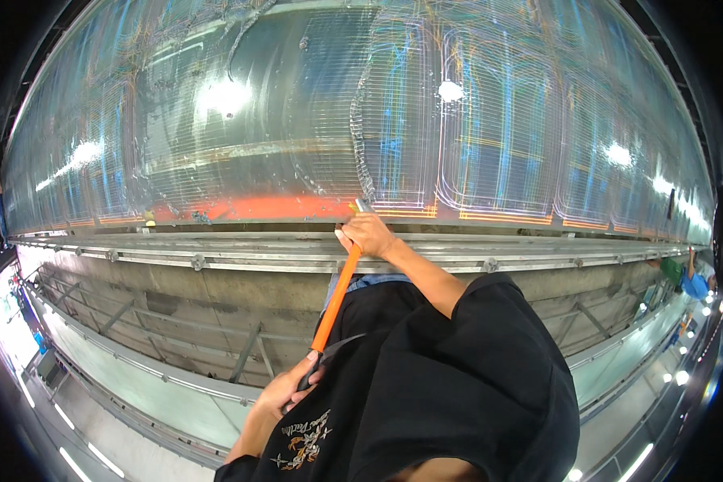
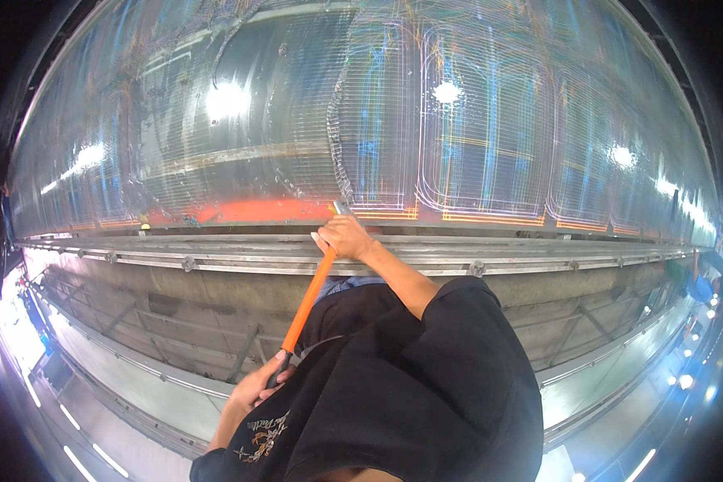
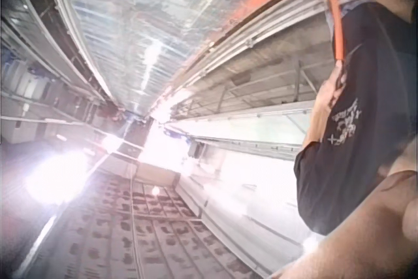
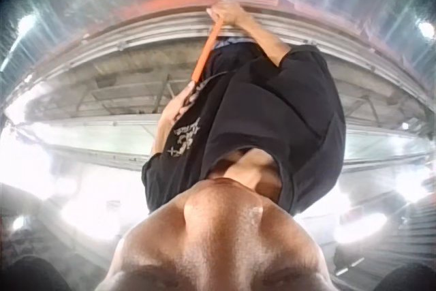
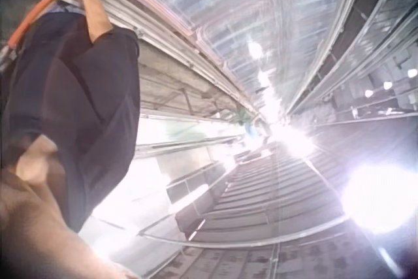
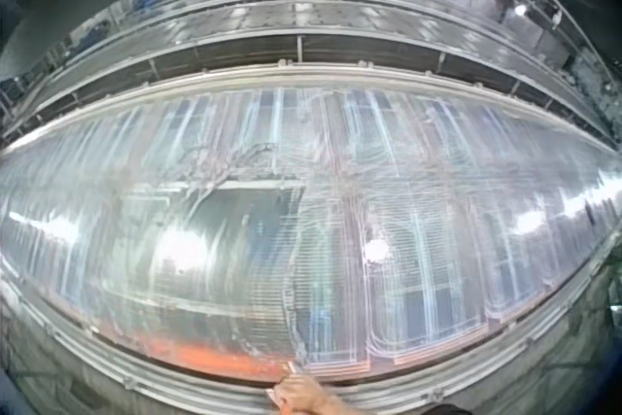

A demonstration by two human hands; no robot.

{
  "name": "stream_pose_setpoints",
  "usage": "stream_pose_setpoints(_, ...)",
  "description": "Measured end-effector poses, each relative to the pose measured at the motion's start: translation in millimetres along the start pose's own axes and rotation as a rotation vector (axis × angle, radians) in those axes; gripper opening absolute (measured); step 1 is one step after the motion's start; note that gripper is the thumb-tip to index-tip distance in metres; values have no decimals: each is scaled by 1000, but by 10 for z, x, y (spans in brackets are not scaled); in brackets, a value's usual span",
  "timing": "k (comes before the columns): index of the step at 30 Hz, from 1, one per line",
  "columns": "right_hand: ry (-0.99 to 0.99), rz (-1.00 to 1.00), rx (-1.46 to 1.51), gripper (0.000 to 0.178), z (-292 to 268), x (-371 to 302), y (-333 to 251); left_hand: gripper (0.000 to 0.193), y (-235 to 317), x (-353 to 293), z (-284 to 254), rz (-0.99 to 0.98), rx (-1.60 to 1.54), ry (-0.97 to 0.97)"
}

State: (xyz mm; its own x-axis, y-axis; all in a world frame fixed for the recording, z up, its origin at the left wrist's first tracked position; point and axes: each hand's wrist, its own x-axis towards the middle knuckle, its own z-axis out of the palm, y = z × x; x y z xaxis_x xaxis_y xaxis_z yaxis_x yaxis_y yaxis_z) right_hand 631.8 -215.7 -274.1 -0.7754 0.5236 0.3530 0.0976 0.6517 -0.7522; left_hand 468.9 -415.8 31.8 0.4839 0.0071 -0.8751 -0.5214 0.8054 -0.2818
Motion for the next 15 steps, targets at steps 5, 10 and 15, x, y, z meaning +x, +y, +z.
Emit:
stream_pose_setpoints(5,116,64,-25,31,-52,652,334,50,1105,-460,288,-81,-94,-70)
stream_pose_setpoints(10,291,59,11,30,-177,1539,934,50,2236,-737,595,-122,-70,-16)
stream_pose_setpoints(15,401,-38,-84,34,-773,2580,2025,53,3488,-696,1214,-54,81,87)
